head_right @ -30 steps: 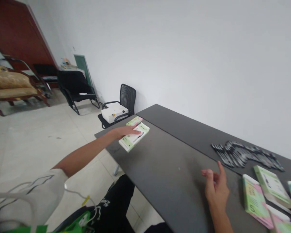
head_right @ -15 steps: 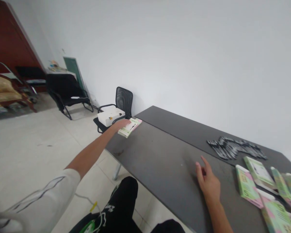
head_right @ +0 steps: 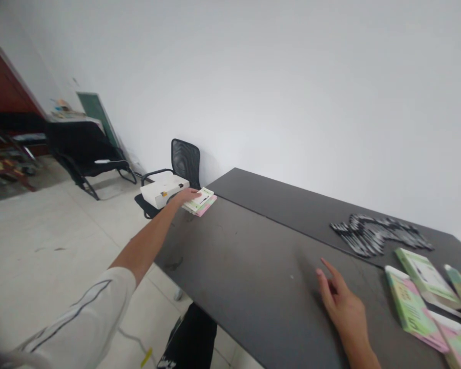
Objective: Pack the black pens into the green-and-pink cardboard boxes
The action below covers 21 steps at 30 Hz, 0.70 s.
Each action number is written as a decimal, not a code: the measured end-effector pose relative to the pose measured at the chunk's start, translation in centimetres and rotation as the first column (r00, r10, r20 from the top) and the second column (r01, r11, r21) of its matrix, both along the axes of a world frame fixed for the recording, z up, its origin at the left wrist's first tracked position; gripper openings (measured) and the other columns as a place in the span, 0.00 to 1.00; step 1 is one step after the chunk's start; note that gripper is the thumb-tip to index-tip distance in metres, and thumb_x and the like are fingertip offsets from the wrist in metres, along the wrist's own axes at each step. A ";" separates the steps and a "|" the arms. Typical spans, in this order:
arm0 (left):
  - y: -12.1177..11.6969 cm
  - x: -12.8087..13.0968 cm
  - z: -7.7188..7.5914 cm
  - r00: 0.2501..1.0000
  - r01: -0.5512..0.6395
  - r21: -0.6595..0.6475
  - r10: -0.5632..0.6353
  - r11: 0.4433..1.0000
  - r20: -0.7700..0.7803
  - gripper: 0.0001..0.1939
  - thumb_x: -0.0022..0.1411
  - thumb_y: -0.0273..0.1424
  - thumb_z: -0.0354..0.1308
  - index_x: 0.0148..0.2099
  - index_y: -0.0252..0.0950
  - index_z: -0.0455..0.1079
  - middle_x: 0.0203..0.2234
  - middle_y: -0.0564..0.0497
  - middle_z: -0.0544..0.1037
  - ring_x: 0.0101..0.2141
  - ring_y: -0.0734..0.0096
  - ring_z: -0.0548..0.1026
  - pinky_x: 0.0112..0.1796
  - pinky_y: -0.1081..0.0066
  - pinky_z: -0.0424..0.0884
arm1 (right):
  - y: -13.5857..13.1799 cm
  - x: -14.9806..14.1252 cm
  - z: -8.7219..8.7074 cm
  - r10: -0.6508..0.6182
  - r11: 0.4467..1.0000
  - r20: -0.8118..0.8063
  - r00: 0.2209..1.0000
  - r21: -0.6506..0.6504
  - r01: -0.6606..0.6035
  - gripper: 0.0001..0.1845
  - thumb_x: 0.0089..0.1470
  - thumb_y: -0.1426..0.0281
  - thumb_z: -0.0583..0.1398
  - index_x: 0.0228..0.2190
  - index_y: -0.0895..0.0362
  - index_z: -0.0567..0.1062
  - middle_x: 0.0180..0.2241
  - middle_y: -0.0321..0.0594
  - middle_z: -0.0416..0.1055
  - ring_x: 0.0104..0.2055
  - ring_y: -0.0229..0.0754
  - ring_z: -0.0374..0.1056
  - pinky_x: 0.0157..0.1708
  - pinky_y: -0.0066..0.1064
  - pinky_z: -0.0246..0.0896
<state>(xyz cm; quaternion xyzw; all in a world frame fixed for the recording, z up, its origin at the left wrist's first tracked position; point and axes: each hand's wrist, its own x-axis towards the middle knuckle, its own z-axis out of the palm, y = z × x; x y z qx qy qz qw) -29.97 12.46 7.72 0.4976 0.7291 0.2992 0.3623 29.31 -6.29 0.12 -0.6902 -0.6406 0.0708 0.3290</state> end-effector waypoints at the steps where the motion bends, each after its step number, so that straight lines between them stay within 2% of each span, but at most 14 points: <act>1: 0.3 -0.3 -0.5 1.000 -0.001 -0.003 0.001 1.000 -0.016 0.20 0.73 0.39 0.64 0.61 0.34 0.73 0.56 0.43 0.77 0.52 0.51 0.79 0.51 0.52 0.80 | 0.1 0.1 -0.1 0.004 1.000 0.005 1.000 0.000 -0.004 0.41 0.59 0.39 0.56 0.63 0.50 0.76 0.27 0.35 0.79 0.23 0.46 0.77 0.26 0.35 0.68; 5: 1.4 -0.8 -1.6 0.998 0.007 -0.003 -0.008 1.000 -0.062 0.20 0.73 0.40 0.64 0.61 0.34 0.73 0.56 0.43 0.77 0.52 0.52 0.79 0.51 0.52 0.80 | 0.5 0.6 -0.8 0.018 1.000 0.033 0.999 -0.011 -0.018 0.42 0.57 0.36 0.55 0.59 0.49 0.80 0.30 0.37 0.82 0.24 0.48 0.78 0.27 0.37 0.70; 10: 2.0 -0.1 -2.3 0.991 0.020 -0.006 -0.021 1.000 -0.135 0.20 0.74 0.39 0.63 0.61 0.35 0.72 0.56 0.42 0.77 0.51 0.55 0.80 0.50 0.52 0.80 | 0.7 1.1 -1.3 0.016 0.999 0.091 0.996 -0.050 -0.012 0.41 0.58 0.34 0.53 0.55 0.46 0.83 0.31 0.38 0.83 0.25 0.50 0.80 0.27 0.38 0.70; 16: 2.1 0.7 -2.0 0.954 0.026 0.005 -0.024 1.000 -0.300 0.20 0.74 0.39 0.63 0.61 0.35 0.73 0.56 0.43 0.77 0.52 0.54 0.79 0.51 0.52 0.80 | 0.9 1.3 -2.0 0.034 0.999 0.161 0.986 -0.011 -0.032 0.40 0.60 0.33 0.51 0.53 0.45 0.83 0.35 0.39 0.85 0.31 0.54 0.82 0.30 0.40 0.72; 21: 2.2 1.4 -1.6 0.898 0.034 0.013 -0.025 0.999 -0.439 0.20 0.74 0.39 0.63 0.61 0.35 0.73 0.57 0.42 0.77 0.52 0.54 0.79 0.51 0.52 0.80 | 0.9 1.4 -2.2 0.044 0.999 0.181 0.983 0.015 -0.048 0.37 0.62 0.35 0.51 0.53 0.43 0.83 0.33 0.42 0.85 0.31 0.54 0.82 0.28 0.40 0.70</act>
